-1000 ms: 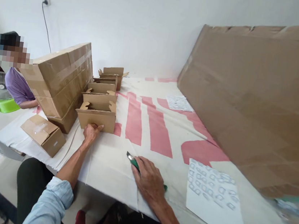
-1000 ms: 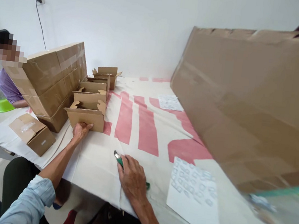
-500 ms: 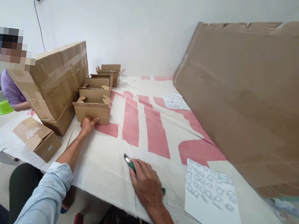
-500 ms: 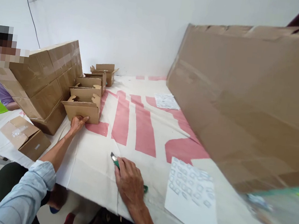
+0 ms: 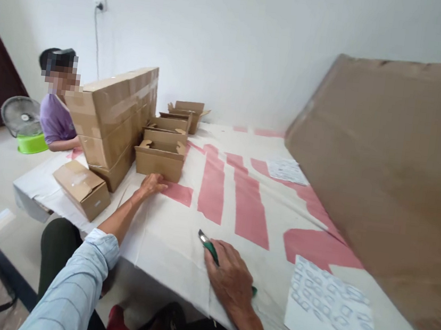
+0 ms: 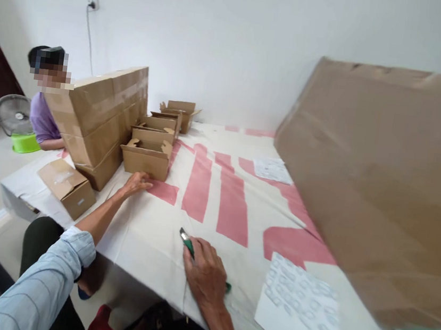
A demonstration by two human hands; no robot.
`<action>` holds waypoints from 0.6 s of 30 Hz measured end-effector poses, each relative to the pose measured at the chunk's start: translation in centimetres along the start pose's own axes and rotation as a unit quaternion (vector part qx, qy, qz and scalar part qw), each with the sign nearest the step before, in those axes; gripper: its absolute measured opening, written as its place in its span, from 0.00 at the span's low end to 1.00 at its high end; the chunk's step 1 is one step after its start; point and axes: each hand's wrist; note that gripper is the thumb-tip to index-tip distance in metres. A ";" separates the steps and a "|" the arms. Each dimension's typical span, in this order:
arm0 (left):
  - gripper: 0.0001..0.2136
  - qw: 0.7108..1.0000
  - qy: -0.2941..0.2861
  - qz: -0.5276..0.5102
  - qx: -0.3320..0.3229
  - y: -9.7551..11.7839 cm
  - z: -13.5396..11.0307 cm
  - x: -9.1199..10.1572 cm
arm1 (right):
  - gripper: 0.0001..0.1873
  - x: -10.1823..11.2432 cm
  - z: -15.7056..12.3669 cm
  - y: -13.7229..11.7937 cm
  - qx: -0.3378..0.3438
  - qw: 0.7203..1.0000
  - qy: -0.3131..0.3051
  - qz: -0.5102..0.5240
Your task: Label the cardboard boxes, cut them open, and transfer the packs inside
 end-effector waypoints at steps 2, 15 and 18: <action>0.13 0.999 0.005 0.011 -0.036 -0.2 -2.2 1.3 | 0.14 0.0 -0.2 0.1 0.006 1.000 0.002 0.002; 0.28 0.942 0.249 0.166 0.151 -11.4 -9.6 25.4 | 0.18 1.4 -2.1 2.9 -0.044 0.995 -0.093 0.017; 0.33 0.949 0.186 0.145 0.208 -13.5 -9.9 26.7 | 0.16 1.5 -3.3 3.3 -0.028 0.995 -0.090 0.019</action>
Point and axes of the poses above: each hand's wrist, its own z-axis towards the middle knuckle, its own x-axis out of the back of the hand, y = z × x, and after that the axes turned 11 degrees about x, right-handed
